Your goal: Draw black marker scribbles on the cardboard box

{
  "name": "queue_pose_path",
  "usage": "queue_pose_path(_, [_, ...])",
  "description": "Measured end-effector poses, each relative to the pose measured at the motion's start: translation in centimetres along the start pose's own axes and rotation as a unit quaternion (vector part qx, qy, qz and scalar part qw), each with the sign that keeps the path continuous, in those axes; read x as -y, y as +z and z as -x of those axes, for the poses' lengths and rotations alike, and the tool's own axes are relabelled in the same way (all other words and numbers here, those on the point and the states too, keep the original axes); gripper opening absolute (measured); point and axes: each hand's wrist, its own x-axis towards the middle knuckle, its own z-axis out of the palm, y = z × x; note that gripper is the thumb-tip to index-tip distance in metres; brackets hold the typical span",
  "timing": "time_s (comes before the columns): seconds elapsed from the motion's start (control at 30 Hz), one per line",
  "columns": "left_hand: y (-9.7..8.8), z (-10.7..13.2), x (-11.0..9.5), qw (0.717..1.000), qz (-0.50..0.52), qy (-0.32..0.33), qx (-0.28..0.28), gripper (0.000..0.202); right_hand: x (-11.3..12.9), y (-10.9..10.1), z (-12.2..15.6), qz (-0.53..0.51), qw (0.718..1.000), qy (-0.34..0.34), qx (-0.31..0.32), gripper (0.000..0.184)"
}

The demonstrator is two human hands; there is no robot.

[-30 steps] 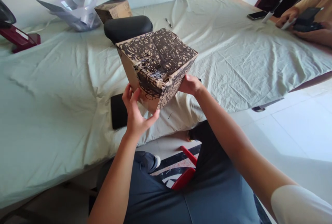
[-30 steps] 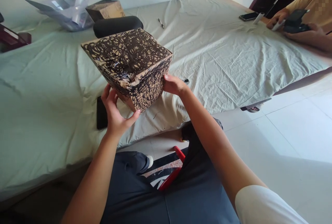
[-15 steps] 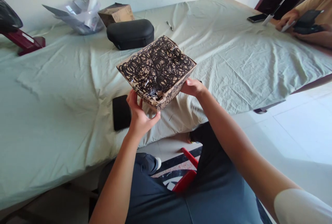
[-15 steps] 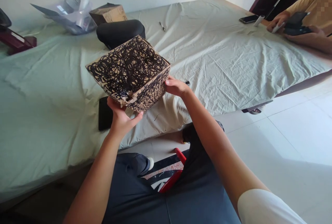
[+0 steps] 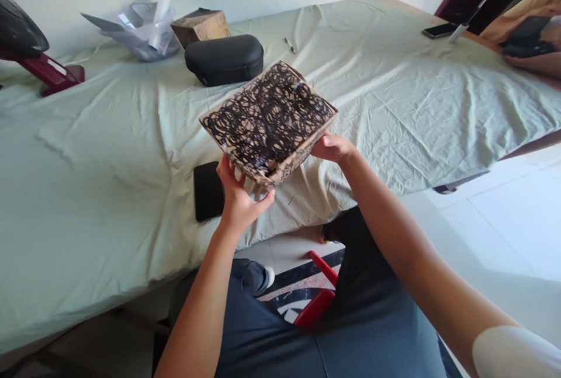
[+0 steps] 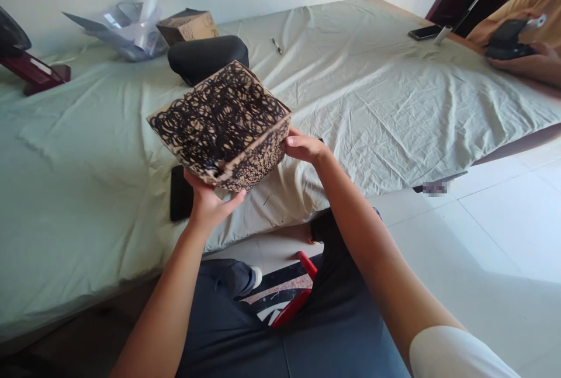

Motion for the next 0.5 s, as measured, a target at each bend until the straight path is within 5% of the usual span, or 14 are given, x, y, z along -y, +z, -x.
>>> queue_pose_path(0.33, [-0.9, -1.2, -0.9, 0.961, 0.234, -0.132, 0.064, 0.152, 0.6, 0.2, -0.2, 0.098, 0.995, 0.012, -0.014, 0.097])
queue_pose_path(0.5, [-3.1, -3.3, -4.7, 0.921, 0.333, -0.204, 0.009, 0.114, 1.4, 1.1, -0.5, 0.148, 0.988, -0.052, -0.015, 0.106])
